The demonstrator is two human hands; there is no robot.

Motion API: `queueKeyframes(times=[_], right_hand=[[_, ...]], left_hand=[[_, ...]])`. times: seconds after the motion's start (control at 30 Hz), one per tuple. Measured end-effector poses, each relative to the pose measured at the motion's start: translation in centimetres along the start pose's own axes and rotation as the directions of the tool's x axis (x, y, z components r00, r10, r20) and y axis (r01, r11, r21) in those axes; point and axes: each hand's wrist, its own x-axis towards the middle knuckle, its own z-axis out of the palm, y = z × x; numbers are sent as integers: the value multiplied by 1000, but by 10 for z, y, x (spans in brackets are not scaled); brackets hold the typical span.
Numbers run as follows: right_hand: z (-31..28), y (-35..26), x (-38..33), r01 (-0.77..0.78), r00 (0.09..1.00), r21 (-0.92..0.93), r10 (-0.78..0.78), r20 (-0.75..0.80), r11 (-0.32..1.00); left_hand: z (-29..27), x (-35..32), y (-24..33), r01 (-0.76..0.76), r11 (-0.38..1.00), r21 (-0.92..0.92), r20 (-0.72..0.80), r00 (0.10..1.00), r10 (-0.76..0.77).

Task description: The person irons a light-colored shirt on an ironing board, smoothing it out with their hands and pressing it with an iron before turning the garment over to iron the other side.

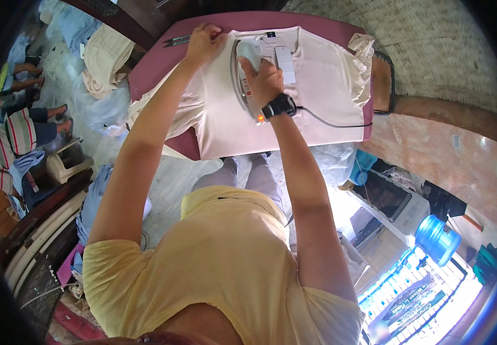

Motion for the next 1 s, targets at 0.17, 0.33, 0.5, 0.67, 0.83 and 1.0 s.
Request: queueKeyframes(times=[0.17, 0.33, 0.5, 0.67, 0.83, 1.0], right_hand=[[3, 17, 11, -1, 1000, -116, 4, 31, 993], [0, 4, 12, -71, 991, -6, 71, 111, 997], [15, 6, 32, -17, 996, 12, 16, 85, 1000], [22, 20, 15, -51, 991, -30, 55, 121, 998], [36, 3, 47, 6, 992, -107, 7, 125, 994], [57, 17, -15, 14, 996, -72, -8, 90, 997]], left_hand=[[24, 18, 10, 169, 985, 42, 120, 978, -173], [33, 43, -6, 431, 902, 34, 380, 829, -411], [34, 55, -21, 330, 944, 17, 481, 825, -298], [26, 58, -17, 232, 972, 28, 549, 809, -209], [9, 53, -44, 293, 915, -278, 551, 829, -98], [-61, -1, -5, 1, 962, -273, 145, 989, 40]])
